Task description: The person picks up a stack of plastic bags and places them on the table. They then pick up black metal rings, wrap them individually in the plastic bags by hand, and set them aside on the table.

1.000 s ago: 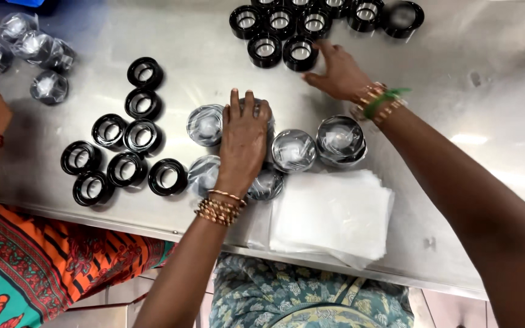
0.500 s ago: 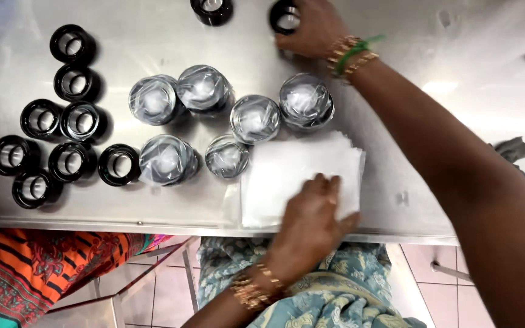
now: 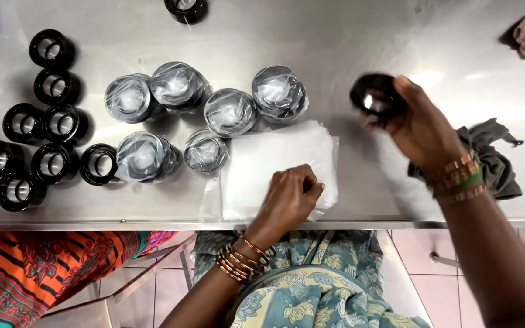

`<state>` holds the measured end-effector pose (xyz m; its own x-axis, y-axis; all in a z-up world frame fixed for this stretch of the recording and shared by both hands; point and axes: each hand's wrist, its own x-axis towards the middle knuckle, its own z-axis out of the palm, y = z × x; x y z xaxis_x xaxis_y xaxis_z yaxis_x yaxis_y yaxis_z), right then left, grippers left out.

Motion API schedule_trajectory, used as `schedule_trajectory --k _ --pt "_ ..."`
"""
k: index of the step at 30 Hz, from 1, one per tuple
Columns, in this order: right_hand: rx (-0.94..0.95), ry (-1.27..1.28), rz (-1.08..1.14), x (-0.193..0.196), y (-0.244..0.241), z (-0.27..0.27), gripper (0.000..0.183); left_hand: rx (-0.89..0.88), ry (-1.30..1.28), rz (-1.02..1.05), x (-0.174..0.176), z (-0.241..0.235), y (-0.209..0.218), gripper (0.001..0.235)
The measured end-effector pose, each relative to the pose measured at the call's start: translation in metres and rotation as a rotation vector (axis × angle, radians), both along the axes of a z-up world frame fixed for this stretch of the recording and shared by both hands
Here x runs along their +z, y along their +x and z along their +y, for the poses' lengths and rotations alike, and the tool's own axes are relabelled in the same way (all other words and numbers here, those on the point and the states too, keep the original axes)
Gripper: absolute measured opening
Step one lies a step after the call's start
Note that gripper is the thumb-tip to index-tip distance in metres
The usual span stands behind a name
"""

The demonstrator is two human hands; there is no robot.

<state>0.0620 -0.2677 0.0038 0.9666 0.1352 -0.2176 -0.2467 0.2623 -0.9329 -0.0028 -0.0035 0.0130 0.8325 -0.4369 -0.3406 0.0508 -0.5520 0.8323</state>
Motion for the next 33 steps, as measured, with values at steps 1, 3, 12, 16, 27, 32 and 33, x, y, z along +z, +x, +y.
schedule_trajectory --k 1,3,12,16,27,32,33 --pt "0.054 0.239 0.024 0.006 -0.015 0.004 0.059 0.042 -0.042 0.014 0.003 0.002 0.004 0.014" --pt "0.100 0.377 0.016 0.009 -0.038 0.016 0.059 0.037 0.005 0.005 0.010 0.001 0.004 0.019" --pt "0.131 0.463 0.087 0.012 -0.069 0.045 0.061 0.163 -0.095 0.000 -0.001 0.000 0.010 0.020" --pt "0.165 0.496 0.117 -0.009 -0.069 0.059 0.056 0.227 -0.059 0.276 -0.002 0.003 0.019 0.033" --pt "0.080 -0.278 0.309 0.019 -0.056 0.111 0.049 0.169 -0.155 0.116 0.038 0.039 0.018 0.029" --pt "0.038 -0.941 0.259 0.055 -0.061 0.120 0.048 0.094 -0.078 -0.330 0.097 0.046 0.002 0.020" --pt "-0.079 -0.862 0.092 0.059 -0.063 0.114 0.046 0.120 -0.135 -0.320 0.111 0.050 0.001 0.019"
